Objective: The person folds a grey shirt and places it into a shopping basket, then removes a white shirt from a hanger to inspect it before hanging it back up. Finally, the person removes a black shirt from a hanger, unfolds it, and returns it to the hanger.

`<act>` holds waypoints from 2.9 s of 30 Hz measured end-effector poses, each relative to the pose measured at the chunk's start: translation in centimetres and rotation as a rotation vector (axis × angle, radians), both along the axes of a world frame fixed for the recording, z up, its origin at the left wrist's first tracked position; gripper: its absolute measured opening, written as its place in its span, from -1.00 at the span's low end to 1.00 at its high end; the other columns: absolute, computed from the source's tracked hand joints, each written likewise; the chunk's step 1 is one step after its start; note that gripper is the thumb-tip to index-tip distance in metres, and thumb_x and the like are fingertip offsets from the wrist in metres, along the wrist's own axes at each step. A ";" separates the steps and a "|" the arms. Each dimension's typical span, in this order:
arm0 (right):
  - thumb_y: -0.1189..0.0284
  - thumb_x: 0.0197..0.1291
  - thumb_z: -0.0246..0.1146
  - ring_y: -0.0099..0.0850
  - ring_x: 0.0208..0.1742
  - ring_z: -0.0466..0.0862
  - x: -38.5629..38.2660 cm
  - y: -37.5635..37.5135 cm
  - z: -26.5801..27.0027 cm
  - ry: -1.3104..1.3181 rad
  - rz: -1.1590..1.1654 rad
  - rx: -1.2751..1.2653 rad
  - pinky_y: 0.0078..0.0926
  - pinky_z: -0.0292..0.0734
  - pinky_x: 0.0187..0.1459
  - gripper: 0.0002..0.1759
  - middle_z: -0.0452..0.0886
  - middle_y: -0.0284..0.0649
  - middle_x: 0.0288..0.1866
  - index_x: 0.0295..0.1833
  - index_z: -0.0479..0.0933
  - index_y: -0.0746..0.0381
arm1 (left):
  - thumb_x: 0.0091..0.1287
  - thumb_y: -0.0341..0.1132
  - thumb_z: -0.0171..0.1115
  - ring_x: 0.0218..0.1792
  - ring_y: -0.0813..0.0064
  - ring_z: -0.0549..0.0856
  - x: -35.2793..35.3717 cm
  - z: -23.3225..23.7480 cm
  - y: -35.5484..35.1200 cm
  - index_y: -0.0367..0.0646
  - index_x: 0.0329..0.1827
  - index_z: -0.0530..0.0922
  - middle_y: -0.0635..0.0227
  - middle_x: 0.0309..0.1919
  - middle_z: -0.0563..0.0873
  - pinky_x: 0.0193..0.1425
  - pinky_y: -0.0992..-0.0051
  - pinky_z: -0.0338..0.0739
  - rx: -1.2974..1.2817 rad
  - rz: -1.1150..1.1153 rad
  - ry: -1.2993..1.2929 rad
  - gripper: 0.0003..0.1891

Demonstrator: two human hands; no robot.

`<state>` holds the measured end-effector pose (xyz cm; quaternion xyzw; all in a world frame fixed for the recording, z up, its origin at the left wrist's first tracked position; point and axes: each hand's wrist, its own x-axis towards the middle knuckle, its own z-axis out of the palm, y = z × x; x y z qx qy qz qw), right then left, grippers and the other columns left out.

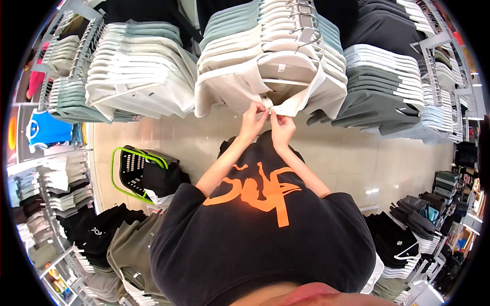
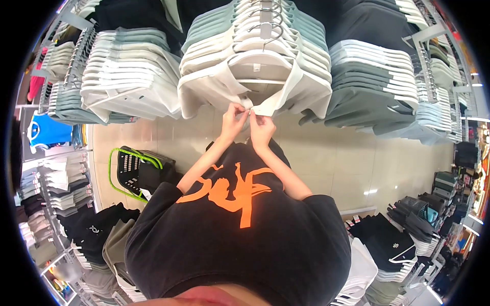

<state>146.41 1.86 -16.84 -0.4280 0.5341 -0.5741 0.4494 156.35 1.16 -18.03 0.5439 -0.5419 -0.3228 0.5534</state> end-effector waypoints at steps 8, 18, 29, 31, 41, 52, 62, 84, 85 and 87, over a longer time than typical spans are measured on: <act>0.66 0.04 0.20 -0.55 -0.24 0.56 -0.2 -0.2 -1.4 0.035 0.057 -0.089 -0.61 0.43 -0.10 -0.86 0.60 -0.22 -0.30 -0.23 0.49 0.40 | 0.11 -0.60 0.18 -0.30 0.65 0.53 0.3 -0.2 0.0 -0.22 -0.31 0.25 0.38 -0.39 0.51 -0.18 0.62 0.48 0.093 -0.041 0.380 -0.75; 0.66 -0.07 0.28 -0.53 -0.27 0.57 -2.5 -1.5 -1.6 -0.138 0.177 0.084 -0.60 0.46 -0.18 -0.80 0.59 -0.24 -0.31 -0.26 0.50 0.40 | 0.10 -0.56 0.19 -0.27 0.60 0.58 1.1 1.6 0.2 -0.23 -0.30 0.24 0.34 -0.41 0.54 -0.09 0.55 0.50 0.126 -0.207 0.182 -0.74; 0.62 -0.18 0.34 -0.50 -0.32 0.57 -3.4 -2.4 1.1 -0.224 0.331 0.287 -0.56 0.48 -0.27 -0.75 0.57 -0.28 -0.36 -0.30 0.49 0.35 | 0.06 -0.52 0.19 -0.35 0.08 0.56 1.0 4.7 0.7 -0.21 -0.27 0.25 0.12 -0.43 0.52 -0.31 0.34 0.43 0.027 -0.217 -0.178 -0.73; 0.61 -0.19 0.35 -0.50 -0.32 0.57 -3.8 -2.7 1.4 -0.189 0.365 0.319 -0.56 0.48 -0.28 -0.75 0.57 -0.28 -0.36 -0.30 0.49 0.34 | 0.07 -0.52 0.17 -0.36 0.06 0.56 1.1 4.1 0.6 -0.20 -0.28 0.25 0.10 -0.45 0.53 -0.33 0.32 0.43 0.044 -0.247 -0.208 -0.74; 0.58 -0.15 0.35 -0.52 -0.33 0.57 -4.9 -3.5 2.2 0.048 0.612 0.240 -0.56 0.48 -0.26 -0.78 0.59 -0.27 -0.38 -0.31 0.51 0.34 | 0.10 -0.54 0.15 -0.39 0.26 0.61 1.5 4.2 1.5 -0.21 -0.32 0.21 0.16 -0.45 0.56 -0.27 0.44 0.48 0.100 -0.229 0.015 -0.75; 0.57 -0.13 0.30 -0.45 -0.40 0.60 -4.4 -1.8 0.1 0.270 0.453 0.047 -0.52 0.46 -0.29 -0.85 0.60 -0.21 -0.46 -0.37 0.52 0.36 | 0.13 -0.52 0.20 -0.30 0.63 0.58 1.0 1.9 2.1 -0.20 -0.35 0.21 0.30 -0.38 0.57 -0.16 0.59 0.52 0.244 -0.204 0.359 -0.73; 0.33 -0.09 0.31 -0.33 -0.49 0.59 -4.6 0.0 0.8 0.624 0.412 0.027 -0.44 0.46 -0.39 -0.74 0.57 -0.15 -0.50 -0.34 0.52 0.28 | 0.04 -0.45 0.34 -0.33 0.56 0.62 0.1 1.2 2.1 -0.26 -0.30 0.30 0.30 -0.43 0.57 -0.13 0.53 0.54 0.167 -0.117 0.181 -0.67; 0.45 0.00 0.31 -0.56 -0.29 0.61 -5.4 0.4 0.7 0.036 0.120 0.095 -0.60 0.46 -0.26 -0.74 0.65 -0.17 -0.36 -0.23 0.51 0.41 | 0.06 -0.56 0.20 -0.17 0.43 0.58 -2.4 1.5 -0.7 -0.35 -0.02 0.29 0.18 -0.21 0.56 -0.03 0.49 0.46 0.250 -0.058 0.605 -0.59; 0.45 -0.01 0.31 -0.56 -0.30 0.62 -5.5 0.5 0.8 0.072 0.124 0.087 -0.59 0.46 -0.26 -0.74 0.65 -0.17 -0.36 -0.24 0.52 0.41 | 0.09 -0.48 0.23 -0.21 0.43 0.60 -2.5 1.5 -1.2 -0.37 -0.06 0.32 0.16 -0.25 0.60 -0.10 0.50 0.48 0.242 -0.063 0.529 -0.62; 0.43 -0.02 0.32 -0.54 -0.33 0.62 -5.7 0.5 0.4 0.121 0.132 0.079 -0.57 0.46 -0.27 -0.74 0.65 -0.16 -0.38 -0.26 0.53 0.40 | 0.10 -0.44 0.25 -0.24 0.44 0.62 -3.3 2.4 -1.8 -0.38 -0.10 0.36 0.16 -0.28 0.62 -0.14 0.52 0.48 0.260 0.010 0.400 -0.65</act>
